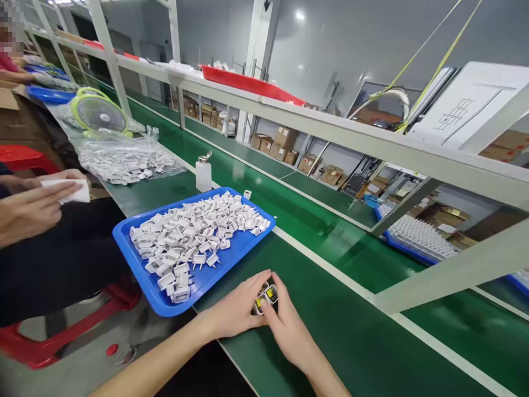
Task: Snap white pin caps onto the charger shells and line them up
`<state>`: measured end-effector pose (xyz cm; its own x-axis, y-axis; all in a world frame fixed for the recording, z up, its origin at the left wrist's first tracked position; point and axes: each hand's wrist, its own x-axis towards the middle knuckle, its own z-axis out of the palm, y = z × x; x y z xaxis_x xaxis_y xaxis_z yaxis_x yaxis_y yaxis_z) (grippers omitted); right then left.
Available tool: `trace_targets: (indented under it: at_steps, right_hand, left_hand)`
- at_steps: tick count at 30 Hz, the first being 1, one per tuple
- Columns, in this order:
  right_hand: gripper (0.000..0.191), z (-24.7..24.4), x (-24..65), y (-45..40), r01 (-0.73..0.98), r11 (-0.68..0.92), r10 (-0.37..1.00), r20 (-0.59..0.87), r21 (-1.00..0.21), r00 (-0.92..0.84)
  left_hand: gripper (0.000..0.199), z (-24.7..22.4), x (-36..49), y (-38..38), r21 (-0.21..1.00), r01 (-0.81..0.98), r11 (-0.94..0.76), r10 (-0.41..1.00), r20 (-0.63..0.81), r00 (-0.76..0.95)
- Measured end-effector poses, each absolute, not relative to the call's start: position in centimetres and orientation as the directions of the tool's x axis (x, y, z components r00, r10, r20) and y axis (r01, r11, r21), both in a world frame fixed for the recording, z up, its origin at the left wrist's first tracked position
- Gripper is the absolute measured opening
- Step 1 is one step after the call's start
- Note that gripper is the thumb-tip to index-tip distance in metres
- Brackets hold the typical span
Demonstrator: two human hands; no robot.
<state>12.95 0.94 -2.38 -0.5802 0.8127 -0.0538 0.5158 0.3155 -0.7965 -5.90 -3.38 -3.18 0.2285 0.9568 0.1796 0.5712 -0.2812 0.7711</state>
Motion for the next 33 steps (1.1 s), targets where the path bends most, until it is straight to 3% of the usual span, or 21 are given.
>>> trace_targets:
  at_steps: [2, 4, 8, 11, 13, 17, 21, 23, 26, 30, 33]
  right_hand:
    - [0.073, -2.0, 12.9, 1.8, 0.521, 0.335, 0.855, 0.02, -0.785, -0.519]
    - [0.065, -1.6, 12.8, 3.1, 0.517, 0.375, 0.885, 0.131, -0.77, -0.446]
    - [0.046, -1.4, 12.3, 4.5, 0.496, 0.519, 0.844, 0.328, -0.696, -0.424]
    - [0.031, -2.0, 12.0, 4.2, 0.462, 0.644, 0.763, 0.468, -0.609, -0.446]
    - [0.024, -2.3, 12.1, 3.8, 0.426, 0.73, 0.684, 0.568, -0.535, -0.458]
    - [0.026, -2.1, 13.2, 3.3, 0.374, 0.843, 0.527, 0.732, -0.386, -0.431]
    - [0.032, -1.7, 13.9, 3.3, 0.335, 0.875, 0.463, 0.806, -0.349, -0.368]
    - [0.034, -1.9, 13.9, 3.2, 0.301, 0.883, 0.458, 0.803, -0.361, -0.381]
    - [0.042, -2.3, 13.8, 3.0, 0.24, 0.908, 0.419, 0.779, -0.345, -0.466]
    - [0.037, -2.9, 13.9, 3.0, 0.17, 0.938, 0.342, 0.738, -0.301, -0.582]
    - [0.024, -3.2, 14.1, 3.5, 0.136, 0.92, 0.384, 0.772, -0.368, -0.506]
  left_hand:
    - [0.112, -3.5, -6.4, -4.7, 0.78, 0.571, -0.255, 0.965, 0.164, 0.207]
    - [0.111, -3.4, -7.5, -6.1, 0.742, 0.621, -0.252, 0.968, 0.203, 0.15]
    - [0.046, -1.4, -12.2, -7.5, 0.474, 0.863, -0.177, 0.931, 0.365, -0.01]
    - [0.036, 0.4, -15.7, -6.1, 0.168, 0.985, -0.04, 0.955, 0.295, -0.012]
    - [0.027, 1.1, -16.7, -4.6, 0.052, 0.997, -0.064, 0.973, 0.223, 0.051]
    - [0.026, 1.0, -16.7, -2.6, 0.007, 0.987, -0.16, 0.97, 0.185, 0.156]
    - [0.029, 1.4, -17.2, -2.6, -0.022, 0.984, -0.175, 0.963, 0.207, 0.176]
    - [0.027, 1.8, -16.7, -3.0, 0.032, 0.986, -0.166, 0.945, 0.291, 0.15]
    - [0.018, 2.1, -13.3, -3.9, 0.297, 0.93, -0.218, 0.9, 0.429, 0.074]
    - [0.011, 1.7, -7.0, -4.8, 0.58, 0.745, -0.329, 0.921, 0.372, 0.117]
    - [0.033, 1.0, -4.9, -5.0, 0.672, 0.672, -0.309, 0.934, 0.349, 0.081]
